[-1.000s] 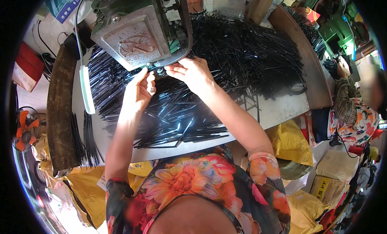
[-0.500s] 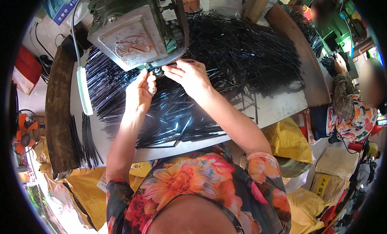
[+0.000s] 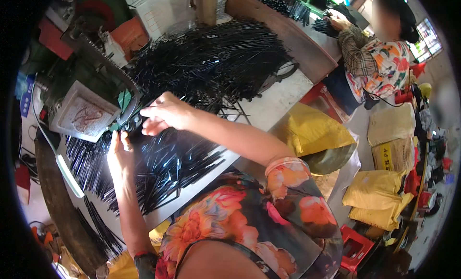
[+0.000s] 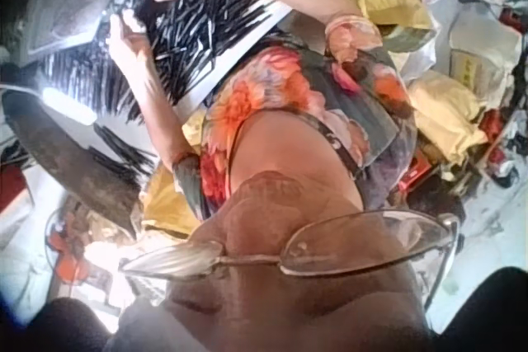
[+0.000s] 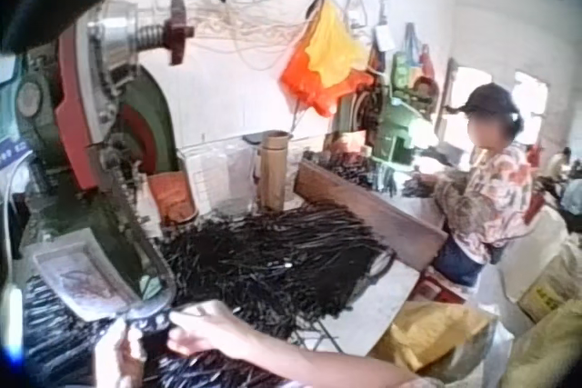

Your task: The person processes plastic rods using a machine, inserting the ends into the mechanism and joining the pieces together by hand.

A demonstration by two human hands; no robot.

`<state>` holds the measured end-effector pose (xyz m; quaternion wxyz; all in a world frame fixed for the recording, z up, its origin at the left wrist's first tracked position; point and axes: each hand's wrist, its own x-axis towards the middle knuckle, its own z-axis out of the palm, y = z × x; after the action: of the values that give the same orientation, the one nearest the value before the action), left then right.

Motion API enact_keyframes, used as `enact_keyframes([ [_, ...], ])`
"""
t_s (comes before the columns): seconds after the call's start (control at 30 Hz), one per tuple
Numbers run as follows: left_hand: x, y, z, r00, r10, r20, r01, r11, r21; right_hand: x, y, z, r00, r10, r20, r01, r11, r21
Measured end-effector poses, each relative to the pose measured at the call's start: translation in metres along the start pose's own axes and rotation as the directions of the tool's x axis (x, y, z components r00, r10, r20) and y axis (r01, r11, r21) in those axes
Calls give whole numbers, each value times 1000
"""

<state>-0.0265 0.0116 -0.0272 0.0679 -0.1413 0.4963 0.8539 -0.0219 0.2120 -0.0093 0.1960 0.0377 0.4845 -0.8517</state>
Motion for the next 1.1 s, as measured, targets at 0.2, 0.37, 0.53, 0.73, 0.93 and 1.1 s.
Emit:
enact_keyframes([
  [0.2,-3,17,2,985,-156,70,161,984,-73,-57,-80,-78,810,-560,-174,-11,282,-959],
  [0.37,1,14,-11,970,-93,225,58,986,156,-56,-91,-132,781,-623,-50,-287,-286,-914],
  [0.53,-20,16,-4,988,-91,126,81,993,81,-52,-86,-137,710,-665,234,-162,-477,-864],
  [0.73,-22,12,-12,958,-210,197,186,973,133,-55,-85,-121,762,-614,206,-160,-486,-859],
  [0.93,-33,18,-12,979,-148,139,109,960,257,-57,-84,-126,755,-608,244,-171,-542,-822],
  [1.1,-29,17,-10,979,-158,129,121,960,253,-58,-86,-60,566,-645,514,-39,-643,-765],
])
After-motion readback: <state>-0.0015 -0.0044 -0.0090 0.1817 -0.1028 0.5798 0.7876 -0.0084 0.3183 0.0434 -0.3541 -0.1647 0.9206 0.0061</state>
